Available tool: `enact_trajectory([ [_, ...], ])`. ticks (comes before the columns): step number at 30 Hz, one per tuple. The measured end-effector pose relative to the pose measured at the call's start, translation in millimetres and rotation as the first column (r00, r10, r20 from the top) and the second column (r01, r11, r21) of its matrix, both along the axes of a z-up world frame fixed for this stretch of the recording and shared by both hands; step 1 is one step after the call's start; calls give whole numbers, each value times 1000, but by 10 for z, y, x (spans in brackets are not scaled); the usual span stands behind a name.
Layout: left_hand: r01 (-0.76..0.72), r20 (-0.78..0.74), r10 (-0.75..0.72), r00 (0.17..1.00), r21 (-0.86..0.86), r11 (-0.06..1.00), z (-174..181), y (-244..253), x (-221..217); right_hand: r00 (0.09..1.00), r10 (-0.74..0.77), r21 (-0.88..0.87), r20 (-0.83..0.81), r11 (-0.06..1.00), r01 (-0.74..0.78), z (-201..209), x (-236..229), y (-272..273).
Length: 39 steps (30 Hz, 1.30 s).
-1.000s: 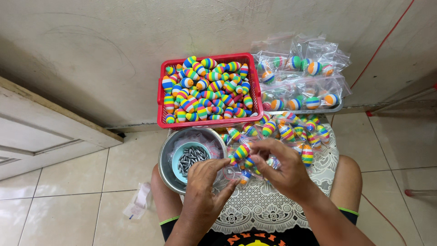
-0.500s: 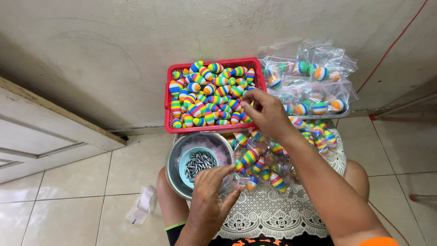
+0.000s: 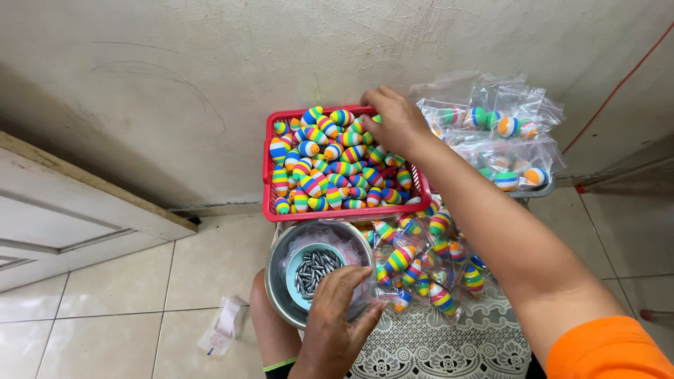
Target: The person picks up colorful striped objects from a red basket and places them into small plastic bags, then ties each bag using a thin wire or string.
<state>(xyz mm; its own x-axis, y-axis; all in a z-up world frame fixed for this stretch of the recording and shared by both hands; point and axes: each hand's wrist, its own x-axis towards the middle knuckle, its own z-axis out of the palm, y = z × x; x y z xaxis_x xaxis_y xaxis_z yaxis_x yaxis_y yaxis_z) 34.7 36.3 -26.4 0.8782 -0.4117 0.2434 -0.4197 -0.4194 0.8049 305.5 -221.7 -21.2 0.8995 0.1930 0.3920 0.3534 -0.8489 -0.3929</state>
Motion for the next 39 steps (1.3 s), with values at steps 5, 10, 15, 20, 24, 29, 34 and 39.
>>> enact_trajectory([
  [5, 7, 32, -6, 999, -23, 1000, -28, -10, 52, 984, -14, -148, -179, 989, -13, -138, 400, 272],
  [10, 17, 29, -16, 999, -34, 999, -37, -20, 98, 968, -72, -330, -239, 944, -11, -35, 552, 431],
  [15, 55, -5, -55, 998, -5, 998, -64, -64, 97, 893, -98, -395, -438, 914, -93, 184, 534, 490],
  [20, 56, 11, -56, 998, 9, 998, -53, -57, 90, 914, -71, -361, -398, 929, -85, 66, 562, 402],
  [24, 37, -6, -37, 999, 0, 999, -31, -44, 69, 965, -44, -268, -259, 963, -28, 41, 460, 285],
  [29, 17, 7, -17, 1000, 25, 1000, -41, -70, 47, 991, 44, 51, -123, 998, -38, 334, -129, 115],
  [34, -36, 47, 34, 998, 36, 999, 147, -139, 60, 990, 139, 325, 2, 936, -132, 437, -868, 25],
  [39, -105, 201, 95, 975, 39, 994, 209, -180, 59, 962, 149, 665, -227, 746, 42, 586, -1855, 65],
])
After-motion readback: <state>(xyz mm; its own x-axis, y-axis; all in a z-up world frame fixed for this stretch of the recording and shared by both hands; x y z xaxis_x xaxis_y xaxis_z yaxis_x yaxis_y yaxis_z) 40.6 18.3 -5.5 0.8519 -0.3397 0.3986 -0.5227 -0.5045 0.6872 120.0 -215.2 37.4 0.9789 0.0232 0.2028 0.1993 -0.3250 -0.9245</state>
